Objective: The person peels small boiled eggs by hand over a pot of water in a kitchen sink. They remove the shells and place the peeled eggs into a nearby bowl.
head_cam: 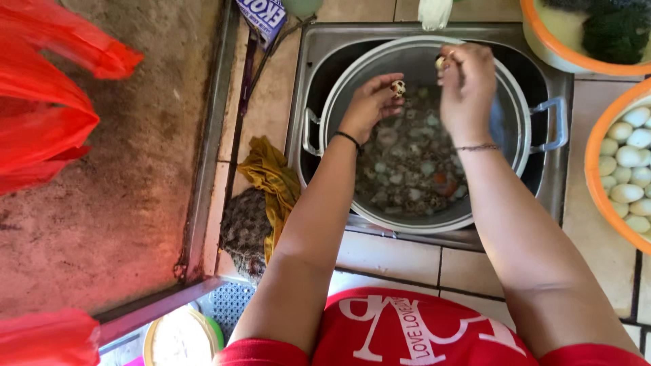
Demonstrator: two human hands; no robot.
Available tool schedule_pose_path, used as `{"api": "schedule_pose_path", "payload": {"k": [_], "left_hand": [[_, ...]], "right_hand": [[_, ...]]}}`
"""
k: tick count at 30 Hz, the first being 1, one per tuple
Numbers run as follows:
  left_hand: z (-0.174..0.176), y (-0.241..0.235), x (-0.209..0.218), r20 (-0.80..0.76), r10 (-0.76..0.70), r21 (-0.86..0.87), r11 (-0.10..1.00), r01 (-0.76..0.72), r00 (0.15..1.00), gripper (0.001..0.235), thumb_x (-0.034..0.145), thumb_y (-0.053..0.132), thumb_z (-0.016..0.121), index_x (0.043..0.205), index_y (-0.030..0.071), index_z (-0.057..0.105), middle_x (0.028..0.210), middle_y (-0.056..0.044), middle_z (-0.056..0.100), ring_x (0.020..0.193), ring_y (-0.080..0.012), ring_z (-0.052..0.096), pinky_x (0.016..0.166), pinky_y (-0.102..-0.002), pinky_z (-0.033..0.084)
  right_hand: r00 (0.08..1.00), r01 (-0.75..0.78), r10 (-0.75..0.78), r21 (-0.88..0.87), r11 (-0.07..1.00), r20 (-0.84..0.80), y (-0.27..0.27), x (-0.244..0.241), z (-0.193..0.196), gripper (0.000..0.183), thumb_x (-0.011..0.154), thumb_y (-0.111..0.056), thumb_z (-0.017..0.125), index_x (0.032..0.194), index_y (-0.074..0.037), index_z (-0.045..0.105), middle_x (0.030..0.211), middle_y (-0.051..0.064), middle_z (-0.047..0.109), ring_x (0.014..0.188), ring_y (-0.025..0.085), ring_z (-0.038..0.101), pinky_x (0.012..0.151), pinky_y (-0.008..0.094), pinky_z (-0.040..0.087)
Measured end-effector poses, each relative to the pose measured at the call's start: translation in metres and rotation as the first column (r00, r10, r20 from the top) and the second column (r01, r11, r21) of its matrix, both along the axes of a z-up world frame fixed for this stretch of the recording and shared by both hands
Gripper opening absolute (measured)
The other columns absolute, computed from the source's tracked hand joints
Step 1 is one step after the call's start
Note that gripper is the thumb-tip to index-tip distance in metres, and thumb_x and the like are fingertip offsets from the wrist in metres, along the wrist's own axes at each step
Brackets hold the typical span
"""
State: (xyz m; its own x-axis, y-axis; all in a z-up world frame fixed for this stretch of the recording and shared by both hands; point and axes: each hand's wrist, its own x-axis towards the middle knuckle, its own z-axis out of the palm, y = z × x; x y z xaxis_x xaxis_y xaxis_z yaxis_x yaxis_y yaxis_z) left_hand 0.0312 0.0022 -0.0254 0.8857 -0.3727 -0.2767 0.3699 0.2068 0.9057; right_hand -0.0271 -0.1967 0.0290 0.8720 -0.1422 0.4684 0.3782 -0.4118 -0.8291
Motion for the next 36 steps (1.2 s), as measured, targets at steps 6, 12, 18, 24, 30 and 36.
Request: {"api": "schedule_pose_path", "payload": {"k": [6, 12, 18, 24, 30, 36], "left_hand": [[0.007, 0.004, -0.002, 0.032, -0.011, -0.132, 0.991, 0.015, 0.999, 0.038, 0.101, 0.01, 0.058, 0.139, 0.002, 0.061, 0.114, -0.008, 0.067, 0.099, -0.0185, 0.071, 0.088, -0.034, 0.063], [0.006, -0.001, -0.004, 0.011, 0.037, 0.038, 0.999, -0.037, 0.999, 0.028, 0.099, 0.006, 0.062, 0.126, 0.0, 0.066, 0.107, -0.008, 0.071, 0.09, -0.0182, 0.072, 0.081, -0.035, 0.064], [0.002, -0.002, 0.0, 0.136, 0.276, 0.171, 0.94, -0.297, 0.952, 0.016, 0.099, 0.009, 0.06, 0.113, 0.004, 0.066, 0.102, -0.006, 0.069, 0.079, -0.0148, 0.066, 0.07, -0.032, 0.06], [0.006, -0.002, -0.001, 0.158, 0.288, 0.279, 0.904, -0.323, 0.944, 0.019, 0.096, 0.01, 0.061, 0.113, 0.005, 0.067, 0.101, -0.004, 0.068, 0.08, -0.0132, 0.066, 0.069, -0.031, 0.061], [0.006, 0.0, -0.003, 0.155, 0.296, 0.243, 0.913, -0.327, 0.943, 0.018, 0.097, 0.01, 0.061, 0.112, 0.005, 0.068, 0.098, -0.004, 0.067, 0.078, -0.0132, 0.065, 0.067, -0.031, 0.061], [-0.001, -0.004, 0.004, 0.114, 0.284, 0.16, 0.941, -0.3, 0.952, 0.017, 0.097, 0.008, 0.061, 0.112, 0.004, 0.067, 0.098, -0.003, 0.066, 0.076, -0.0122, 0.062, 0.065, -0.029, 0.057]], "right_hand": [[0.987, -0.02, 0.066, -0.29, 0.957, 0.15, 0.012, -0.005, 0.015, 0.021, 0.102, 0.005, 0.067, 0.122, -0.002, 0.069, 0.116, 0.017, 0.068, 0.109, 0.034, 0.066, 0.095, 0.042, 0.054], [0.962, -0.199, 0.143, -0.235, 0.951, -0.234, 0.016, -0.003, 0.014, 0.025, 0.096, -0.003, 0.068, 0.121, -0.003, 0.069, 0.116, 0.017, 0.069, 0.101, 0.031, 0.069, 0.088, 0.04, 0.057], [0.844, -0.445, 0.127, -0.548, 0.709, -0.521, 0.035, -0.01, 0.002, 0.03, 0.09, -0.015, 0.066, 0.118, -0.013, 0.075, 0.113, 0.016, 0.071, 0.094, 0.036, 0.069, 0.081, 0.049, 0.056], [0.829, -0.478, 0.315, -0.878, -0.031, -0.462, 0.098, -0.036, -0.034, 0.022, 0.092, -0.028, 0.062, 0.092, -0.014, 0.079, 0.103, 0.006, 0.075, 0.106, 0.025, 0.065, 0.091, 0.043, 0.049], [0.796, -0.461, 0.351, -0.87, -0.175, -0.493, 0.106, -0.048, -0.062, 0.022, 0.091, -0.026, 0.06, 0.107, -0.019, 0.073, 0.104, 0.004, 0.075, 0.112, 0.024, 0.063, 0.093, 0.044, 0.045], [0.719, -0.621, 0.348, -0.781, -0.064, -0.601, 0.104, -0.042, -0.05, 0.037, 0.092, -0.043, 0.059, 0.12, -0.023, 0.069, 0.106, 0.007, 0.074, 0.103, 0.025, 0.068, 0.096, 0.049, 0.045]]}}
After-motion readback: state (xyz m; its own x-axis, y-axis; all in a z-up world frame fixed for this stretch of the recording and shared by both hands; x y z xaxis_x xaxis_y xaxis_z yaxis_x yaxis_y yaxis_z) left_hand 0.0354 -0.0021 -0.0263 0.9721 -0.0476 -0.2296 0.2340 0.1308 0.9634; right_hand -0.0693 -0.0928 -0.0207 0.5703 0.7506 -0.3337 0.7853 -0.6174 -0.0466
